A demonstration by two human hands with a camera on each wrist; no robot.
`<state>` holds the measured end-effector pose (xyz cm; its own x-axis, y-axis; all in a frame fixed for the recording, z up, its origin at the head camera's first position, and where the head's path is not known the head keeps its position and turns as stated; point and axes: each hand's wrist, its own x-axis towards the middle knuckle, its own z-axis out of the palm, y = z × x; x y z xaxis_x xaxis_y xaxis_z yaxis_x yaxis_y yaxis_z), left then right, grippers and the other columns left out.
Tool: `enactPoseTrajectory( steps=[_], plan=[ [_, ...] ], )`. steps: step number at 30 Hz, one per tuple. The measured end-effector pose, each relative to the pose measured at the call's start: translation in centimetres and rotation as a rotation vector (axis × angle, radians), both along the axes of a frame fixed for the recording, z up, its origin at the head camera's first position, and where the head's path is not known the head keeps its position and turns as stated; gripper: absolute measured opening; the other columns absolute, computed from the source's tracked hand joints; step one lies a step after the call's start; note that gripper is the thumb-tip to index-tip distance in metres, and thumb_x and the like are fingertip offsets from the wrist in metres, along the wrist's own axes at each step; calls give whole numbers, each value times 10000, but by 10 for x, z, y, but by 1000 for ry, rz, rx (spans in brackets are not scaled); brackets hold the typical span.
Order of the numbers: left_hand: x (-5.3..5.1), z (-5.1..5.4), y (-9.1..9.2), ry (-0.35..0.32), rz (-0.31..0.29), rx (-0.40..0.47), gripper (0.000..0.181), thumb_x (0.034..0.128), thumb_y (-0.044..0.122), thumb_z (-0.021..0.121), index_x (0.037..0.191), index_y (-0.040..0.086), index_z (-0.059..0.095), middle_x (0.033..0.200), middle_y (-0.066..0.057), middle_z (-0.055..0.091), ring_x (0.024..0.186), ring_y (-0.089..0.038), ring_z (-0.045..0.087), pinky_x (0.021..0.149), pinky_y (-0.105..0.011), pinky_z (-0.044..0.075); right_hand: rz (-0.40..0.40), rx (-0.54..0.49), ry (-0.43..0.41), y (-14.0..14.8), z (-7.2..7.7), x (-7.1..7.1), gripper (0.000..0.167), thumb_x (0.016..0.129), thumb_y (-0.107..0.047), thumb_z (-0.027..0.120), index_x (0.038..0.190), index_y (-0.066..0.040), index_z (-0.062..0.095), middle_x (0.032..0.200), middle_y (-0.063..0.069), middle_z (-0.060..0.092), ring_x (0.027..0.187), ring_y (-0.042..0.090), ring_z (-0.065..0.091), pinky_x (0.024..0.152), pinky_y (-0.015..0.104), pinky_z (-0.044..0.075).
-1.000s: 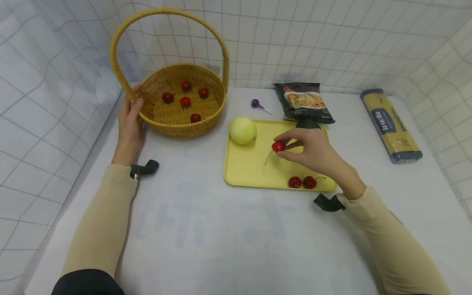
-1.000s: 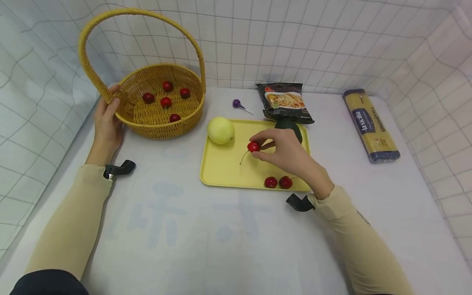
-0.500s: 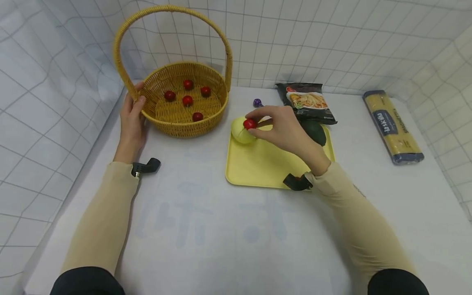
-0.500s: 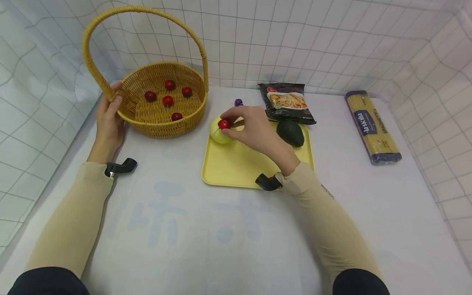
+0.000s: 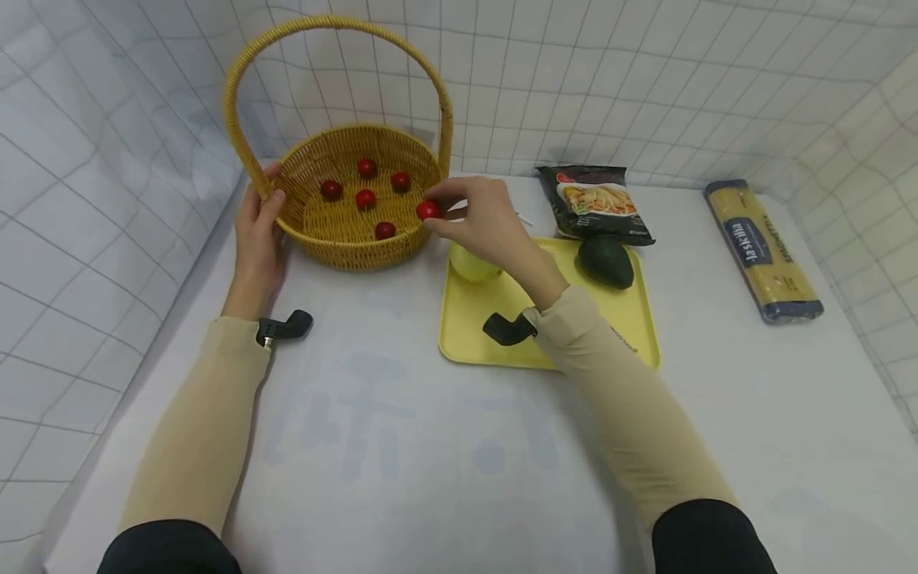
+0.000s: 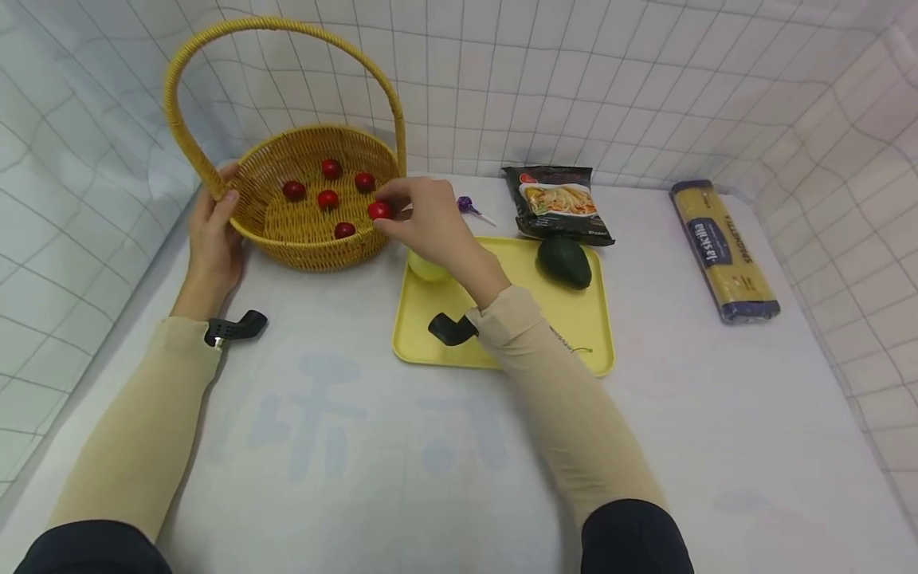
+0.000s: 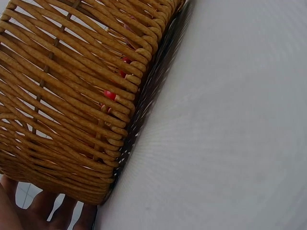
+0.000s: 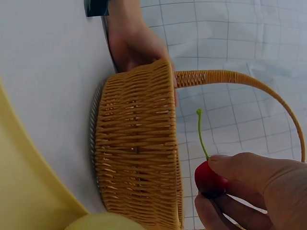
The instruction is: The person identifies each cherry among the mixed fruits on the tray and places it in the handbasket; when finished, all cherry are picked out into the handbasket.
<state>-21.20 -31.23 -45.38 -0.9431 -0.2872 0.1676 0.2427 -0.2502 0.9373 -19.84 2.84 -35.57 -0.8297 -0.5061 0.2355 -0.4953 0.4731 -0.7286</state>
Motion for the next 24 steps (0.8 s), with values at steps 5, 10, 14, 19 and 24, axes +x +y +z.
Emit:
enactPoseTrajectory(
  steps=[5, 10, 14, 19, 24],
  plan=[
    [1, -2, 0, 14, 0, -11, 439, 1057, 172, 604, 1495, 194, 591, 1555, -50, 516, 1432, -221, 449, 1152, -304, 345, 9, 24, -5, -17, -4, -4, 334, 970, -120, 759, 1288, -22, 730, 1210, 102, 745, 1117, 184, 698, 906, 219, 571],
    [3, -1, 1, 10, 0, -30, 438, 1065, 170, 590, 1502, 202, 586, 1572, -49, 500, 1454, -225, 435, 1185, -321, 320, -33, 65, 1, -17, -7, -8, 360, 980, -113, 736, 1323, -9, 704, 1278, 132, 726, 1159, 242, 681, 976, 286, 562],
    [4, -2, 3, 2, -10, -42, 448, 1067, 186, 592, 1514, 204, 574, 1595, -47, 474, 1479, -230, 412, 1208, -331, 297, -74, 85, 27, -2, -8, -5, 362, 988, -117, 725, 1331, -5, 696, 1324, 145, 715, 1187, 270, 676, 1019, 345, 552],
    [4, 0, 1, 8, -2, -39, 446, 1057, 191, 604, 1502, 201, 583, 1572, -40, 494, 1452, -219, 429, 1194, -320, 318, -62, 121, 69, 21, -9, 4, 343, 993, -140, 728, 1311, -13, 708, 1314, 147, 719, 1177, 283, 693, 999, 359, 564],
    [3, 1, 2, 3, 1, -25, 436, 1057, 178, 598, 1493, 205, 590, 1549, -31, 514, 1426, -202, 444, 1174, -308, 326, -50, 121, 52, 46, -11, 16, 310, 983, -139, 735, 1271, -24, 733, 1287, 130, 730, 1176, 293, 698, 988, 368, 572]
  ],
)
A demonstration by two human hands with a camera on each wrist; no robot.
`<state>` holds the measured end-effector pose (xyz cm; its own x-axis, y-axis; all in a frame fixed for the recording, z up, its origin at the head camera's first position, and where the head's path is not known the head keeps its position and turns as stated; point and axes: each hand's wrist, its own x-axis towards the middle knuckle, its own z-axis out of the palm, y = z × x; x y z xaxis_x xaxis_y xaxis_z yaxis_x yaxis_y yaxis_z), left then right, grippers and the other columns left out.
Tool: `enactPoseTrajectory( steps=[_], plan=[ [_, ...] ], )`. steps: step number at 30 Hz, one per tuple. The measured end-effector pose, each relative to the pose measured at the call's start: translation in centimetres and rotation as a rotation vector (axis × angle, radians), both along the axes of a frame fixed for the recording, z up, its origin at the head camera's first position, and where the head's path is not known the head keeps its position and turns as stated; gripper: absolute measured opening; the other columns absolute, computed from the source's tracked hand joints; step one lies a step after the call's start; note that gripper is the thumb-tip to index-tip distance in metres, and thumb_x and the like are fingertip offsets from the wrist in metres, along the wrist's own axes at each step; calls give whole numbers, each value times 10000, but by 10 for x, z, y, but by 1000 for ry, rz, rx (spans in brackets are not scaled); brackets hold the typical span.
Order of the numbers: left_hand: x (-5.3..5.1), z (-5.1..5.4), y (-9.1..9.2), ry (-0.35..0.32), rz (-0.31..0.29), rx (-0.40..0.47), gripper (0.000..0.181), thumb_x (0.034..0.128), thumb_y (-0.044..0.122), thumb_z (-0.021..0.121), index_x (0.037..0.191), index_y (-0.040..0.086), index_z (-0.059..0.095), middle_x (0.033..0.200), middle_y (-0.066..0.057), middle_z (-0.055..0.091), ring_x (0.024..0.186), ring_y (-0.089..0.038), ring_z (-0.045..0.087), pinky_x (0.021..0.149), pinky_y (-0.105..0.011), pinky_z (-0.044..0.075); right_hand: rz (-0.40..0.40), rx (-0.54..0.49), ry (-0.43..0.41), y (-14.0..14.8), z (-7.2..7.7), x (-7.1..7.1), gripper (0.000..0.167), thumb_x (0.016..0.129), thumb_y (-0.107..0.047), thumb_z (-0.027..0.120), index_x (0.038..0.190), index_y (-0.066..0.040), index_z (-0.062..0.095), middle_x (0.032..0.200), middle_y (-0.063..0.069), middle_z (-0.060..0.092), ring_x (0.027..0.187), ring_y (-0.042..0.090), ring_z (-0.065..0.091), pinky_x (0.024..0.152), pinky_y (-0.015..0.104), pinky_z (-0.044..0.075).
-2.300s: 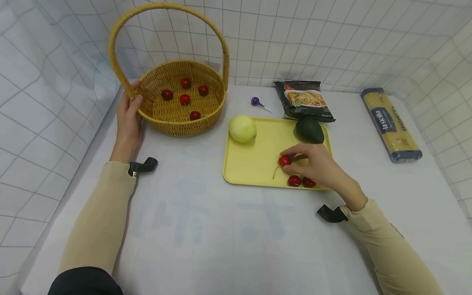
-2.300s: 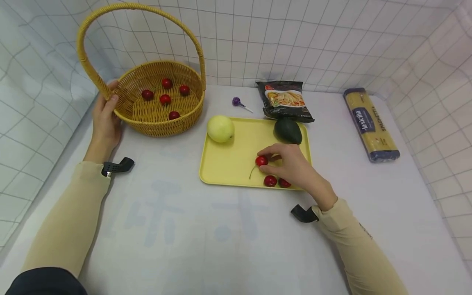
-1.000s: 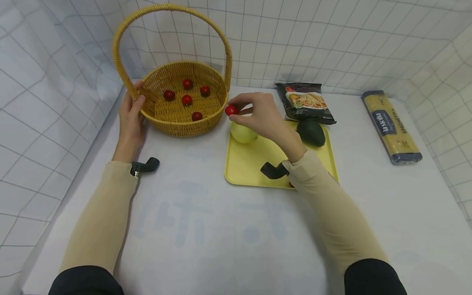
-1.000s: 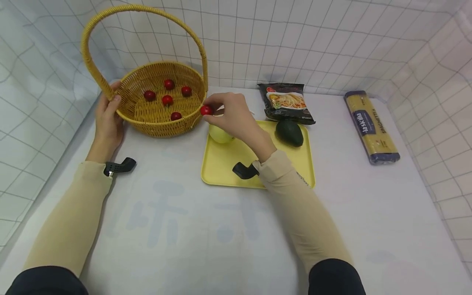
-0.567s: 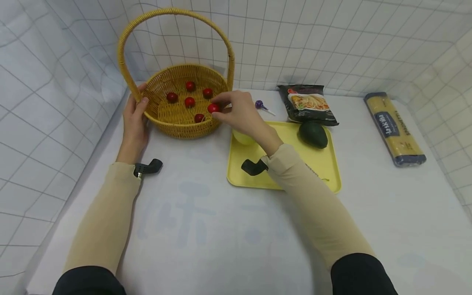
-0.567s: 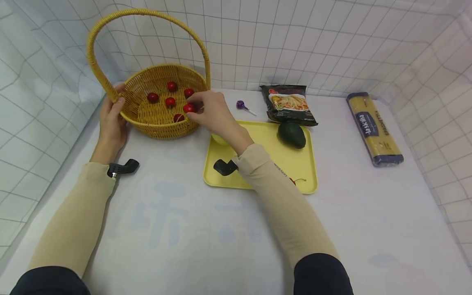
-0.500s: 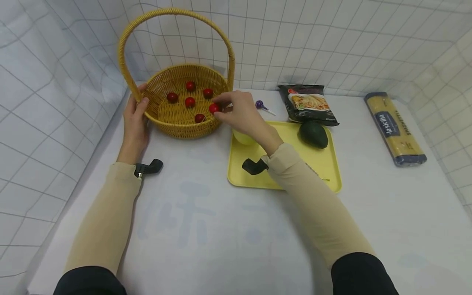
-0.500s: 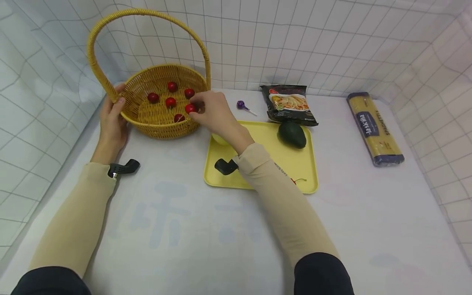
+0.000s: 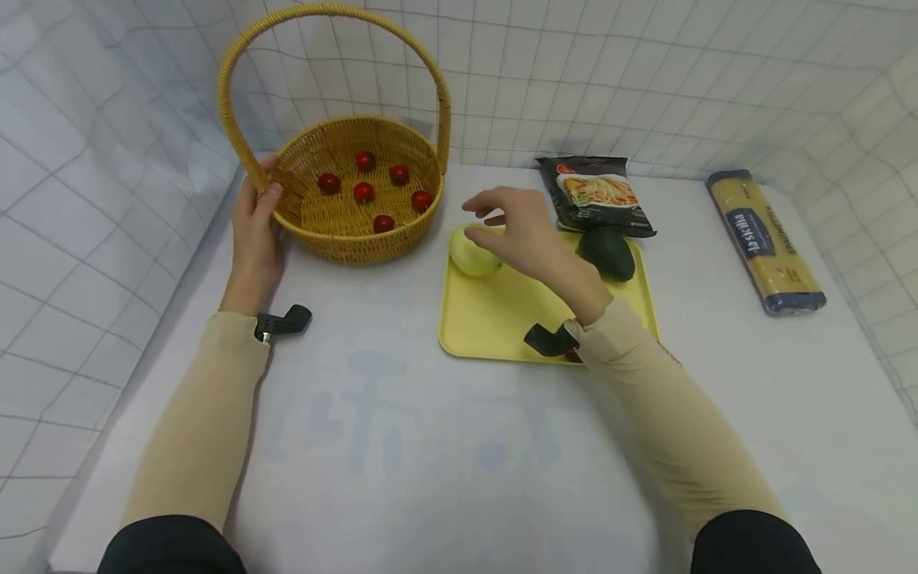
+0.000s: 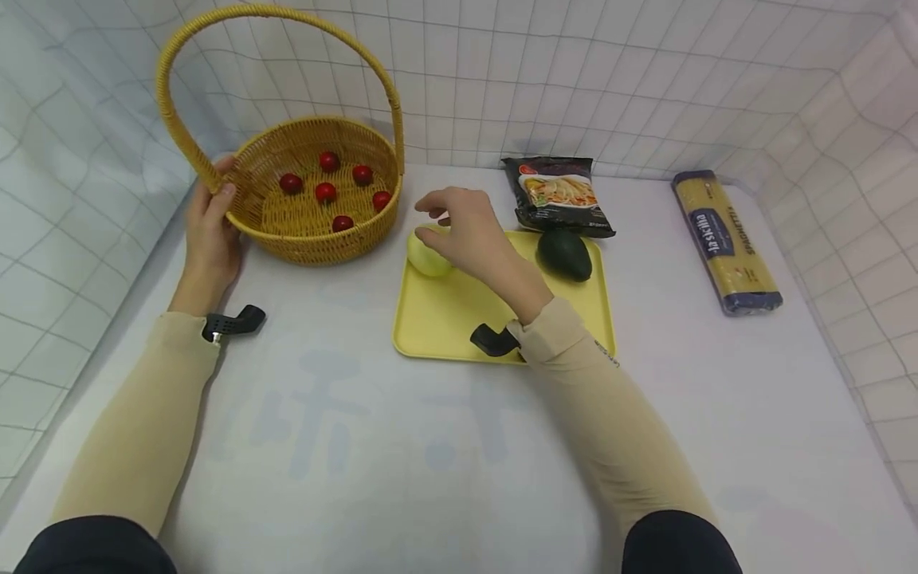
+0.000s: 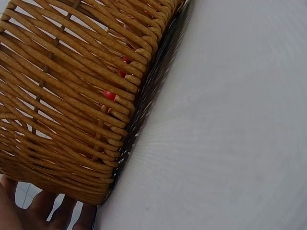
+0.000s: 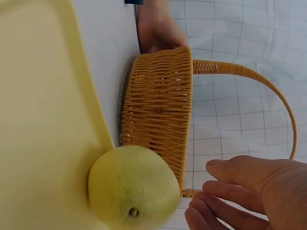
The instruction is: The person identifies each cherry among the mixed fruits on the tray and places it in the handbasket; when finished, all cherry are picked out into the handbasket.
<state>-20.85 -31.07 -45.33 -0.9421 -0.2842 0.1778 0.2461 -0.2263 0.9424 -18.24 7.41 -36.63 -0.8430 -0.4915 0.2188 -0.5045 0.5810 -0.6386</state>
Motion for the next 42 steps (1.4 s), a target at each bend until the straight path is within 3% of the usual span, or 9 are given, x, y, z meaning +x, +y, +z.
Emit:
enactPoseTrajectory(
  steps=[8, 15, 22, 29, 36, 42],
  plan=[
    [2, -1, -3, -4, 12, 0, 430, 1069, 164, 583, 1497, 211, 585, 1553, -28, 512, 1441, -204, 437, 1191, -322, 311, -12, 1, -41, 29, 0, 23, 288, 975, -170, 760, 1239, -53, 758, 1258, 104, 752, 1148, 277, 720, 1004, 400, 568],
    [1, 1, -3, 5, -14, -1, 440, 1069, 176, 590, 1507, 207, 572, 1567, -41, 493, 1457, -222, 420, 1213, -339, 291, -32, -11, -52, 57, -11, 39, 302, 956, -165, 787, 1234, -50, 758, 1255, 118, 753, 1096, 302, 750, 973, 443, 584],
    [1, 2, 0, -2, -3, 0, 437, 1066, 173, 590, 1502, 209, 581, 1555, -30, 501, 1441, -204, 432, 1195, -325, 311, -38, 21, -95, 88, -23, 53, 296, 970, -157, 769, 1243, -44, 753, 1265, 129, 748, 1057, 309, 771, 945, 469, 595],
    [0, 0, -2, 3, 12, 17, 436, 1061, 160, 593, 1495, 194, 587, 1533, -37, 520, 1416, -205, 441, 1168, -316, 319, -27, 6, -131, 112, -38, 65, 284, 983, -177, 760, 1245, -66, 754, 1261, 93, 750, 1039, 272, 776, 940, 461, 597],
    [0, -2, -2, -8, -6, -20, 444, 1074, 169, 579, 1517, 204, 568, 1585, -33, 483, 1463, -211, 422, 1181, -301, 337, 17, -20, -160, 129, -52, 83, 278, 993, -193, 751, 1255, -98, 756, 1262, 49, 757, 1100, 220, 746, 954, 438, 591],
    [1, 0, -3, -4, -8, -32, 450, 1069, 177, 583, 1518, 209, 569, 1589, -38, 481, 1468, -216, 419, 1183, -301, 334, 25, -46, -217, 141, -59, 89, 292, 974, -184, 778, 1261, -135, 760, 1247, 17, 760, 1062, 168, 748, 958, 354, 585]
  ],
)
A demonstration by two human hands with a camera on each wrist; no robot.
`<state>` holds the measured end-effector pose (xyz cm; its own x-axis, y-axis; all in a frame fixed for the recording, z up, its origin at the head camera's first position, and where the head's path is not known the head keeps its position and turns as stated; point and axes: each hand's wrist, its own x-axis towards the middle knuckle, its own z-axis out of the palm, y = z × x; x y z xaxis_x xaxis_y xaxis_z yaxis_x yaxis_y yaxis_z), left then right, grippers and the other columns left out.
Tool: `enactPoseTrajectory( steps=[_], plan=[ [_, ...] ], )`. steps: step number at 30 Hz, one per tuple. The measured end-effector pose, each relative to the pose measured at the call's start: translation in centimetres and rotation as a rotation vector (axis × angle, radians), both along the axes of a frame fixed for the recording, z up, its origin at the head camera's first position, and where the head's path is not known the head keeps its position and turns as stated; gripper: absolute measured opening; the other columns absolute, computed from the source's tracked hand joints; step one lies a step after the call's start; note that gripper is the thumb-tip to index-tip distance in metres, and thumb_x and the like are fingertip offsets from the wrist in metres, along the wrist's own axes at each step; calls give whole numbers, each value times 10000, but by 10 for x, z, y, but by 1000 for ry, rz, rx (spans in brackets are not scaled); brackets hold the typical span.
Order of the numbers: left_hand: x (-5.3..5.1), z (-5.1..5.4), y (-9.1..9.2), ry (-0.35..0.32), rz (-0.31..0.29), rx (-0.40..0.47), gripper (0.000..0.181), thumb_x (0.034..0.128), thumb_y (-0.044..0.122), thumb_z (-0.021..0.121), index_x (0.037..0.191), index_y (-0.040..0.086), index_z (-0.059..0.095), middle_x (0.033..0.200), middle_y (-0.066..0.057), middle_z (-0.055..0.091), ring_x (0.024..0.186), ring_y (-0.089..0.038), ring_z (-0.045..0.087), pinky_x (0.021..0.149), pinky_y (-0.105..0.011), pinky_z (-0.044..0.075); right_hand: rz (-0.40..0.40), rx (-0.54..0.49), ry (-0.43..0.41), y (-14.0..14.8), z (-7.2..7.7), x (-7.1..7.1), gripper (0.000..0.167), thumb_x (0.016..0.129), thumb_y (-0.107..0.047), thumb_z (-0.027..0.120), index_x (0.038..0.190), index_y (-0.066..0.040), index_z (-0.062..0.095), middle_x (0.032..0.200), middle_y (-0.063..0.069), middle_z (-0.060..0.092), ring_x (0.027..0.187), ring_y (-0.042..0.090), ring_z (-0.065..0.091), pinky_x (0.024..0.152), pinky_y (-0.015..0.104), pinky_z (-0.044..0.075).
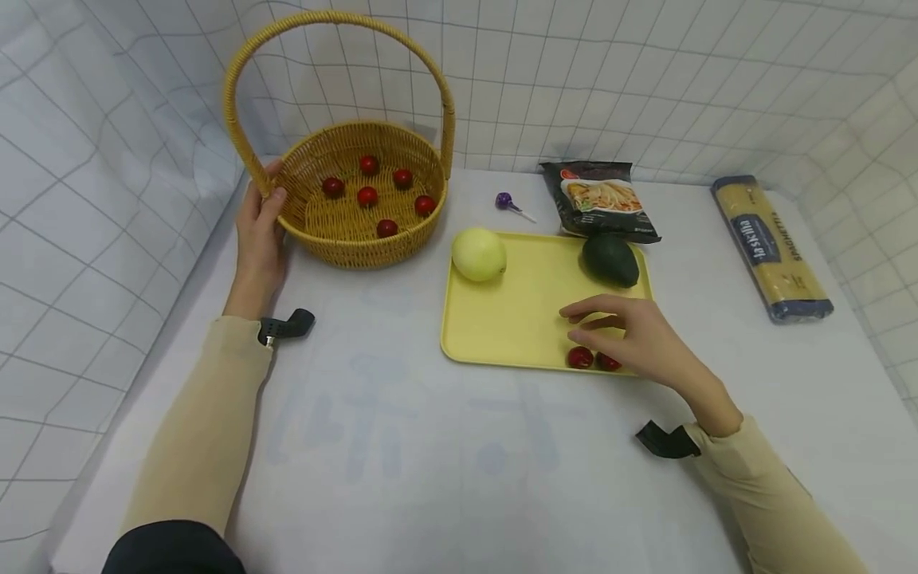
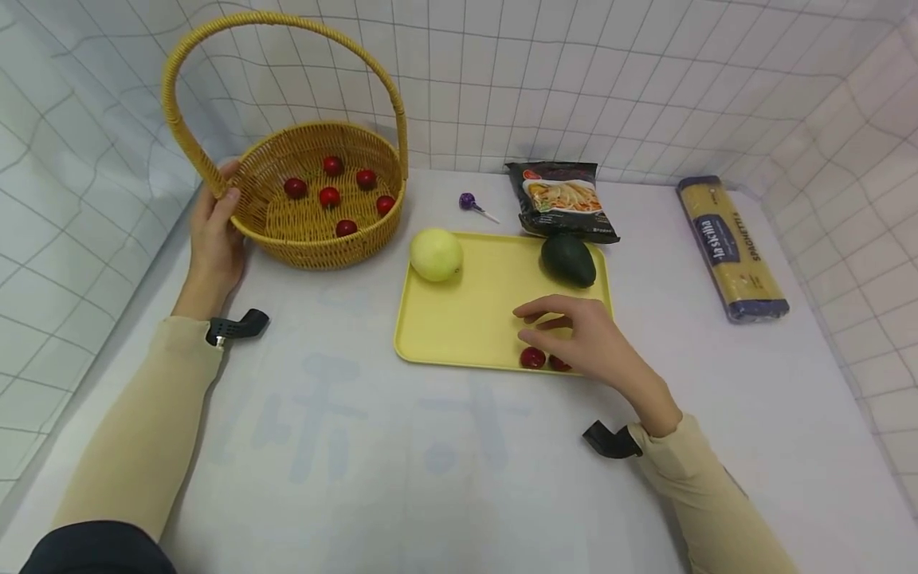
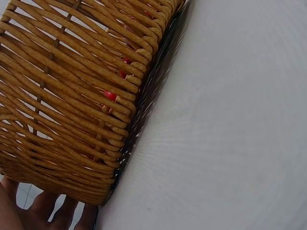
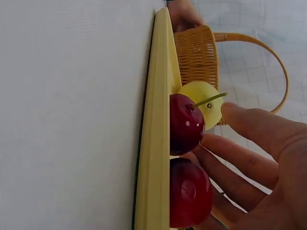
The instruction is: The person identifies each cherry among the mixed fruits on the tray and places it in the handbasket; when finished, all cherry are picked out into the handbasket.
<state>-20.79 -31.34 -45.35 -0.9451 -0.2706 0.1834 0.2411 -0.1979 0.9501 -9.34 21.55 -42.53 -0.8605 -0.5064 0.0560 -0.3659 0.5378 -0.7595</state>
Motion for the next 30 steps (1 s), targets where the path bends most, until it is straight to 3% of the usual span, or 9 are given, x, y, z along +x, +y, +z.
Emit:
enactPoseTrajectory(
  steps=[5, 8, 22, 30],
  plan=[
    [0, -1, 0, 11, 11, 34, 444, 1058, 161, 597, 1501, 187, 584, 1553, -43, 508, 1431, -207, 437, 1153, -293, 342, 42, -25, -120, 10, -4, 0, 340, 960, -196, 795, 1295, -160, 746, 1264, 5, 752, 1084, 160, 735, 963, 270, 568],
    [0, -1, 1, 12, 7, 34, 442, 1059, 160, 596, 1500, 184, 584, 1539, -42, 518, 1421, -209, 445, 1140, -296, 350, 84, -21, -151, 16, -6, 0, 373, 941, -190, 815, 1303, -146, 736, 1278, 11, 747, 1099, 173, 722, 950, 242, 563],
    [-1, 1, -2, 13, 9, 33, 451, 1057, 171, 609, 1507, 194, 581, 1545, -45, 515, 1421, -219, 450, 1124, -290, 365, 189, 32, -202, 24, -8, -6, 562, 844, -269, 908, 1359, -232, 688, 1349, -87, 703, 1209, 97, 656, 1026, 210, 502],
    [-2, -1, 0, 25, 3, 5, 450, 1062, 178, 598, 1510, 197, 575, 1555, -63, 510, 1437, -241, 444, 1141, -307, 351, 214, -47, -170, 22, -12, -5, 437, 886, -159, 864, 1302, -182, 731, 1291, -24, 727, 1160, 125, 665, 976, 220, 542]
  ],
)
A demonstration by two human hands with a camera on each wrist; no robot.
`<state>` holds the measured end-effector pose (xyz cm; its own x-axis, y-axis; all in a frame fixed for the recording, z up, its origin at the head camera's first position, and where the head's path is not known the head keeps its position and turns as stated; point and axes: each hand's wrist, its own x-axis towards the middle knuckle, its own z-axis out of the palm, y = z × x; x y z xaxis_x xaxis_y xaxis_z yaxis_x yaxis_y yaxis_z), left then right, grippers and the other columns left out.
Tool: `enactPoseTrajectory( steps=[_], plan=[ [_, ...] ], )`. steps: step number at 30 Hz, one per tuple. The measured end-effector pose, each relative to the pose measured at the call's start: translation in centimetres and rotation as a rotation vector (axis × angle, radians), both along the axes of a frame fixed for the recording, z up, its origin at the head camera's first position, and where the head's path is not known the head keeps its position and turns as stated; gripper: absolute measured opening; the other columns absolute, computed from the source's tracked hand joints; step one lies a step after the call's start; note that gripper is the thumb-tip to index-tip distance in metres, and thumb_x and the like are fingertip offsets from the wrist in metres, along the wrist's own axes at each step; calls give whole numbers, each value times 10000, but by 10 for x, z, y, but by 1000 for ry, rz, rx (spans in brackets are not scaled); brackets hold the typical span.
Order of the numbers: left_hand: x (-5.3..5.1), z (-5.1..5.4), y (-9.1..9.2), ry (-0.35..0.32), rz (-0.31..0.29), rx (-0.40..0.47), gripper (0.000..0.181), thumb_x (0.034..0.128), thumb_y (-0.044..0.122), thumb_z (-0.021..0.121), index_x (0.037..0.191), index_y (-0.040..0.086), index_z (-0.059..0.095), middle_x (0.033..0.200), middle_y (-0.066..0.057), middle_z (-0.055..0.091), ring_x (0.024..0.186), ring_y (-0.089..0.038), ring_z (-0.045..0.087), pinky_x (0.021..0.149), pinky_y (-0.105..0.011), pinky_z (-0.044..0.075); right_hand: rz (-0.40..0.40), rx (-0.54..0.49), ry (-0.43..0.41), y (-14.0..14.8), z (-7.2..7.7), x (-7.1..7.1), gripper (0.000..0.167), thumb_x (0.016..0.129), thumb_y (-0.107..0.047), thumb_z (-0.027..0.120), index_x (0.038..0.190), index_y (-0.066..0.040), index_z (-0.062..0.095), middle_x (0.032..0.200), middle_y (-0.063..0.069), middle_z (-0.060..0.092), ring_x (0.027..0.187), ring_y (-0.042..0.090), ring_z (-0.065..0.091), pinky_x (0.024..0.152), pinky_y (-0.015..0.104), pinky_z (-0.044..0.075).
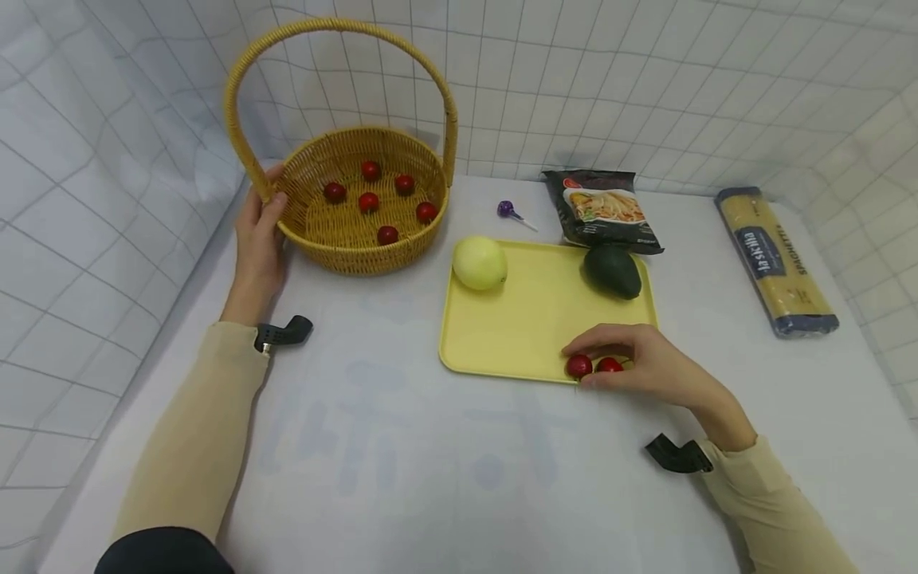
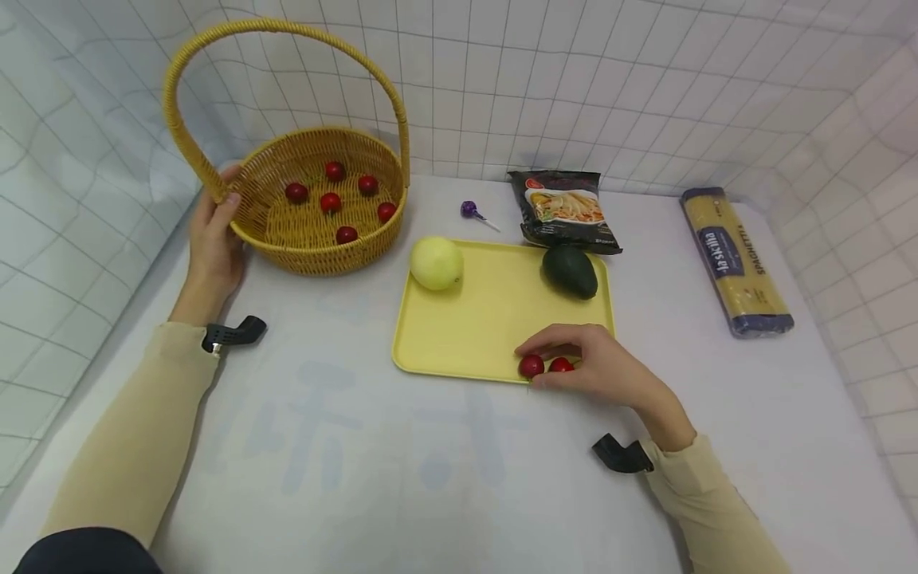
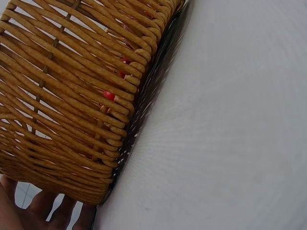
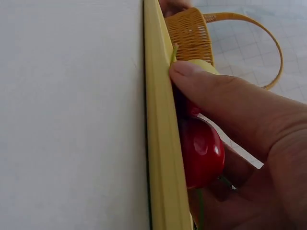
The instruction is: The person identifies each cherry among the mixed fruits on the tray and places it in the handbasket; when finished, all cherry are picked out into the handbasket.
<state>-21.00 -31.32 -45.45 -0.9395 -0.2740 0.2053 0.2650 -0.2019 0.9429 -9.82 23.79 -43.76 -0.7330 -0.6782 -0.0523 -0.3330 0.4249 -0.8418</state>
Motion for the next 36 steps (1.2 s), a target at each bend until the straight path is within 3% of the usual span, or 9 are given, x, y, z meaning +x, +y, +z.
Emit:
enactPoseTrajectory(
  steps=[4, 19, 27, 36],
  plan=[
    [0, 0, 1, -7, -1, -8, 449, 1065, 183, 592, 1512, 208, 572, 1562, -57, 502, 1436, -233, 439, 1152, -315, 342, 2, -33, 29, -1, -1, 2, 384, 900, -137, 846, 1269, -185, 750, 1267, -12, 732, 1144, 138, 665, 940, 245, 566],
    [2, 0, 0, -8, 13, -1, 455, 1051, 197, 612, 1505, 195, 580, 1556, -49, 509, 1437, -223, 427, 1166, -315, 309, -81, -85, 9, -5, -6, 4, 369, 890, -137, 858, 1243, -172, 756, 1213, -12, 761, 1043, 172, 709, 896, 272, 592],
    [2, -3, 1, -24, 5, 8, 450, 1061, 181, 597, 1509, 202, 574, 1563, -40, 503, 1444, -219, 429, 1173, -321, 311, -113, -147, -55, -7, -8, 5, 370, 902, -72, 832, 1257, -123, 743, 1230, 53, 753, 1120, 198, 704, 932, 286, 587],
    [-2, 1, -2, -8, 2, 7, 459, 1050, 158, 597, 1508, 183, 576, 1572, -52, 495, 1434, -222, 439, 1156, -308, 348, -153, -176, -35, -13, -5, 4, 367, 911, -40, 814, 1260, -123, 740, 1243, 72, 736, 1150, 170, 697, 878, 277, 602]
  ],
)
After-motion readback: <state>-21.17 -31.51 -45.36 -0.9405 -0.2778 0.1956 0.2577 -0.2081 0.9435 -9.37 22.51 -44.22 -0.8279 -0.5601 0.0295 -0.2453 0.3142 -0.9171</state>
